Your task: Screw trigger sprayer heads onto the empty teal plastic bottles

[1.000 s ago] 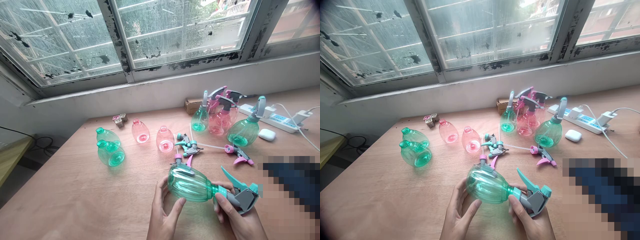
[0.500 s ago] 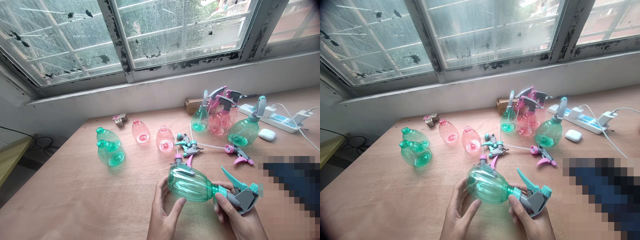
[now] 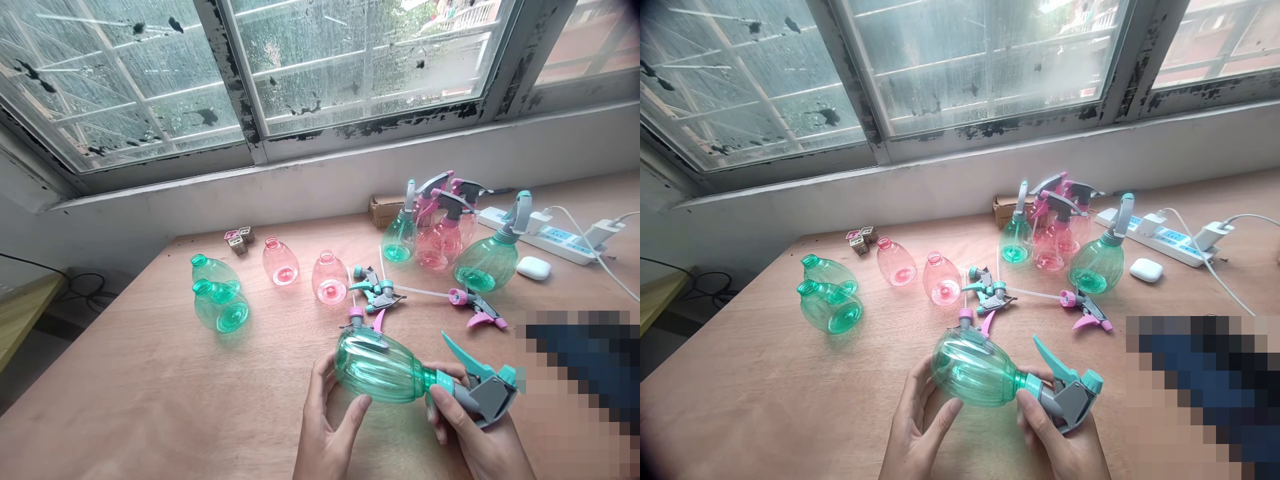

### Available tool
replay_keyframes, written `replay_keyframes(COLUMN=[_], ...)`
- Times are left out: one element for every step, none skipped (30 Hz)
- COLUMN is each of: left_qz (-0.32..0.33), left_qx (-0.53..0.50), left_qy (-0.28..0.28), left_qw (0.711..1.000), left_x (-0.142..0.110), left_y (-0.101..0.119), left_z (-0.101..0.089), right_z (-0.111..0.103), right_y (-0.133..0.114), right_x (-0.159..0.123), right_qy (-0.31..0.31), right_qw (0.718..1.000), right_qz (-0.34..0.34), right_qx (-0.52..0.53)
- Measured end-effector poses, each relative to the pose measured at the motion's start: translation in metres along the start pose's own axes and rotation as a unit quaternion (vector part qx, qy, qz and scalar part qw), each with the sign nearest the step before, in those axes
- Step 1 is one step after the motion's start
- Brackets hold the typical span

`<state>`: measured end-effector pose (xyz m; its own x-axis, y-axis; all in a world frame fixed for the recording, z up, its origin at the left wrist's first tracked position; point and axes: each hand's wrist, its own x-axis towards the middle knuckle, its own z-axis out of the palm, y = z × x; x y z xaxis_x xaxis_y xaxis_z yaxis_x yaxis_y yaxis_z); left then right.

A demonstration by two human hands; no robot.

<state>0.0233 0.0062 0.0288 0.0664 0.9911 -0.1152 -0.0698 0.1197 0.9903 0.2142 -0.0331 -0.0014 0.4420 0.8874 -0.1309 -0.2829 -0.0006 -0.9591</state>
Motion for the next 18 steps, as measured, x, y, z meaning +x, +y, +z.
replay_keyframes(left_qz=[0.000,0.001,0.001,0.001,0.001,0.001,0.002,0.004,0.005,0.007,0.008,0.008,0.008,0.006,0.005,0.003,0.002,0.002], left_qx=[0.001,0.002,0.004,0.004,0.004,0.004,0.003,0.001,-0.001,-0.003,-0.004,-0.005,-0.004,-0.003,-0.001,0.001,0.002,0.003], left_qy=[-0.001,-0.001,0.000,0.001,0.003,0.005,0.006,0.008,0.010,0.013,0.016,0.019,0.020,0.019,0.017,0.015,0.014,0.014], left_qw=[1.000,1.000,1.000,1.000,1.000,1.000,1.000,1.000,1.000,1.000,1.000,1.000,1.000,1.000,1.000,1.000,1.000,1.000], left_x=[0.0000,-0.0001,-0.0001,-0.0001,-0.0001,-0.0001,0.0000,0.0000,0.0001,0.0002,0.0002,0.0003,0.0003,0.0003,0.0003,0.0003,0.0003,0.0002], left_y=[-0.0001,-0.0003,-0.0005,-0.0007,-0.0010,-0.0012,-0.0015,-0.0018,-0.0021,-0.0024,-0.0026,-0.0026,-0.0026,-0.0023,-0.0020,-0.0015,-0.0010,-0.0005], left_z=[-0.0002,-0.0004,-0.0005,-0.0005,-0.0005,-0.0004,-0.0002,0.0000,0.0003,0.0006,0.0008,0.0010,0.0012,0.0012,0.0012,0.0012,0.0011,0.0011], right_z=[0.0000,-0.0001,-0.0001,-0.0002,-0.0002,-0.0002,-0.0001,-0.0001,0.0000,0.0000,0.0000,-0.0001,-0.0002,-0.0003,-0.0004,-0.0005,-0.0005,-0.0005], right_y=[0.0001,0.0003,0.0004,0.0006,0.0008,0.0009,0.0009,0.0008,0.0007,0.0005,0.0003,0.0001,0.0000,-0.0001,-0.0001,-0.0001,0.0001,0.0003], right_x=[0.0000,-0.0001,-0.0002,-0.0002,-0.0003,-0.0004,-0.0005,-0.0005,-0.0006,-0.0006,-0.0006,-0.0005,-0.0004,-0.0003,-0.0002,-0.0002,-0.0001,-0.0001], right_qy=[-0.001,-0.002,-0.002,-0.003,-0.003,-0.002,-0.002,-0.001,-0.001,-0.002,-0.004,-0.006,-0.008,-0.009,-0.009,-0.010,-0.010,-0.010], right_qw=[1.000,1.000,1.000,1.000,1.000,1.000,1.000,1.000,1.000,1.000,1.000,1.000,1.000,1.000,1.000,1.000,1.000,1.000], right_qz=[0.000,0.000,0.000,0.000,0.000,0.000,0.000,0.000,0.001,0.003,0.004,0.005,0.006,0.006,0.005,0.004,0.004,0.003], right_qx=[0.001,0.001,0.001,0.002,0.002,0.002,0.002,0.003,0.004,0.004,0.004,0.003,0.003,0.003,0.003,0.004,0.005,0.006])
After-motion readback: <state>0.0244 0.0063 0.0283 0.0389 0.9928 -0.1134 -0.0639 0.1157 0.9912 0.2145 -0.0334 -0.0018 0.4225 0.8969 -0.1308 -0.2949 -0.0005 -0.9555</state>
